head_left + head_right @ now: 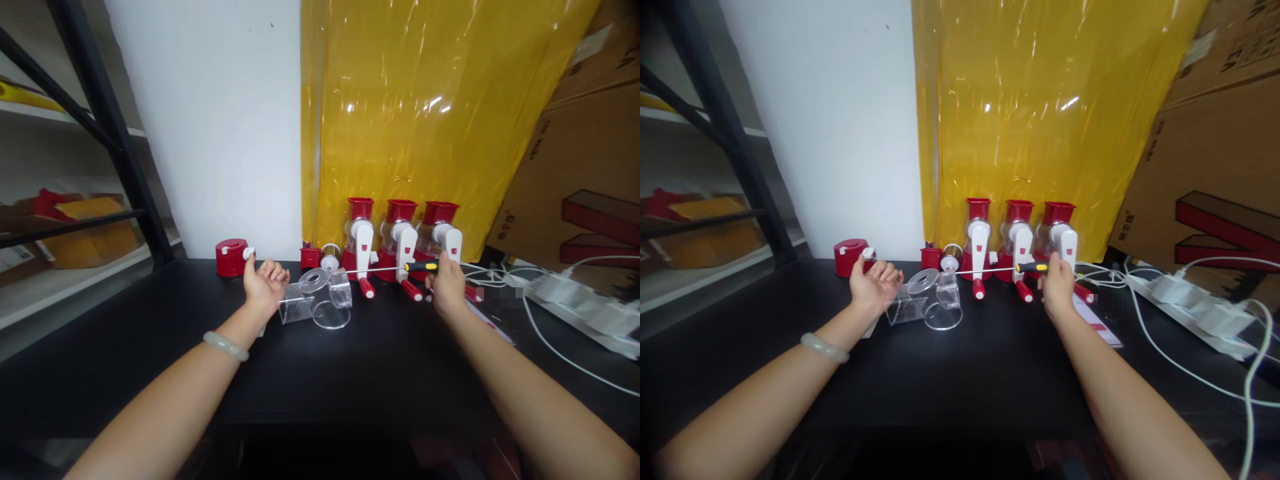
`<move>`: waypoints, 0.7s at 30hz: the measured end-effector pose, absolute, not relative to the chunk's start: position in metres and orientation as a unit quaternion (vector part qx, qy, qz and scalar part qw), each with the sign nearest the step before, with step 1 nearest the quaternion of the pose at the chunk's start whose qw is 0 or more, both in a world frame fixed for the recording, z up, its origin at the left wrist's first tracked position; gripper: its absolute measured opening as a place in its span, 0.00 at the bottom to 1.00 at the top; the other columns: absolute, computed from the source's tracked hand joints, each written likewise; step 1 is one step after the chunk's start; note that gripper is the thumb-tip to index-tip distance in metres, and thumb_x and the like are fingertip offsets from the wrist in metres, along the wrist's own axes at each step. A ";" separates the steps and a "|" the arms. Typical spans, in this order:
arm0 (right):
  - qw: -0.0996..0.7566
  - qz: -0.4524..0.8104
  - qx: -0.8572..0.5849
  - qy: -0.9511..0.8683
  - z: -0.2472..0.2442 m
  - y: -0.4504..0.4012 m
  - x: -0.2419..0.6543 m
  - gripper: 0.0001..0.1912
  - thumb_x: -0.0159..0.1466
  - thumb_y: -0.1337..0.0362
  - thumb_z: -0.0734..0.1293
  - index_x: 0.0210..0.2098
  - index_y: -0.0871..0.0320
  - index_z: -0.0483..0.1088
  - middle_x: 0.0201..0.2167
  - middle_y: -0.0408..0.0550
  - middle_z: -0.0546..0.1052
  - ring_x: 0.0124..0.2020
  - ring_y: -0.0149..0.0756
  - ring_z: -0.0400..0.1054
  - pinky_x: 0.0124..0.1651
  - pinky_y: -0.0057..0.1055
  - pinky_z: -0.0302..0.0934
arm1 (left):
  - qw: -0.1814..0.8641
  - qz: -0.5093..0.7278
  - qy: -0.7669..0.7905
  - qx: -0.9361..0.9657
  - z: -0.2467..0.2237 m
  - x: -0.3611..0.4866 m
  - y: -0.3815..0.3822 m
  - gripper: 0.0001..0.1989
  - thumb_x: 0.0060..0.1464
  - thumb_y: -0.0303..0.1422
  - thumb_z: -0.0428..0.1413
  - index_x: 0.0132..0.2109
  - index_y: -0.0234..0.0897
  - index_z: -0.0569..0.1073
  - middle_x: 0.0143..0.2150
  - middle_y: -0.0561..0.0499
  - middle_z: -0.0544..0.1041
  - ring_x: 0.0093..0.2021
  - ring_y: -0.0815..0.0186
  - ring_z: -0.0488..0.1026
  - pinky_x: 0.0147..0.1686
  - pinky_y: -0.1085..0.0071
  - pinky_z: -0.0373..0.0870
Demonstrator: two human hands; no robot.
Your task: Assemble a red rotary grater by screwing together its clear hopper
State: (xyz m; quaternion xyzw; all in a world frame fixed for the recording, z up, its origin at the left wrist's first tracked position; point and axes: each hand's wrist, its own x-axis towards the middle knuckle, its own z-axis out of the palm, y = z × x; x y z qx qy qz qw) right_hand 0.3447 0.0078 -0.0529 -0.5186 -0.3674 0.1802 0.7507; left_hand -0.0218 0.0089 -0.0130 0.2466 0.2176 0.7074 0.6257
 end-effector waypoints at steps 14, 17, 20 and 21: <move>0.806 0.308 -0.399 -0.310 -0.049 0.012 0.343 0.11 0.60 0.54 0.62 0.35 0.55 0.66 0.19 0.36 0.69 0.14 0.28 0.62 0.15 0.24 0.57 | 0.662 0.680 0.182 0.256 -0.015 -0.027 0.010 0.31 0.67 0.54 0.35 0.21 0.41 0.50 0.16 0.56 0.53 0.16 0.71 0.53 0.26 0.71 0.69; 0.812 0.298 -0.403 -0.299 -0.050 0.013 0.344 0.11 0.59 0.55 0.66 0.34 0.54 0.63 0.17 0.33 0.67 0.14 0.27 0.61 0.16 0.23 0.56 | 0.664 0.672 0.182 0.272 -0.016 -0.027 0.010 0.31 0.67 0.55 0.35 0.21 0.41 0.52 0.16 0.57 0.53 0.16 0.71 0.51 0.26 0.71 0.69; 0.808 0.289 -0.404 -0.318 -0.050 0.014 0.342 0.15 0.60 0.52 0.68 0.30 0.53 0.59 0.12 0.30 0.60 0.12 0.26 0.56 0.15 0.23 0.55 | 0.659 0.673 0.183 0.280 -0.017 -0.027 0.011 0.32 0.66 0.57 0.37 0.21 0.41 0.53 0.17 0.57 0.53 0.16 0.71 0.51 0.25 0.71 0.69; 0.803 0.281 -0.410 -0.329 -0.049 0.013 0.342 0.16 0.61 0.50 0.67 0.30 0.52 0.59 0.11 0.30 0.59 0.11 0.26 0.56 0.15 0.23 0.54 | 0.657 0.674 0.185 0.283 -0.018 -0.027 0.011 0.32 0.65 0.58 0.38 0.21 0.41 0.53 0.17 0.57 0.53 0.16 0.71 0.51 0.25 0.70 0.69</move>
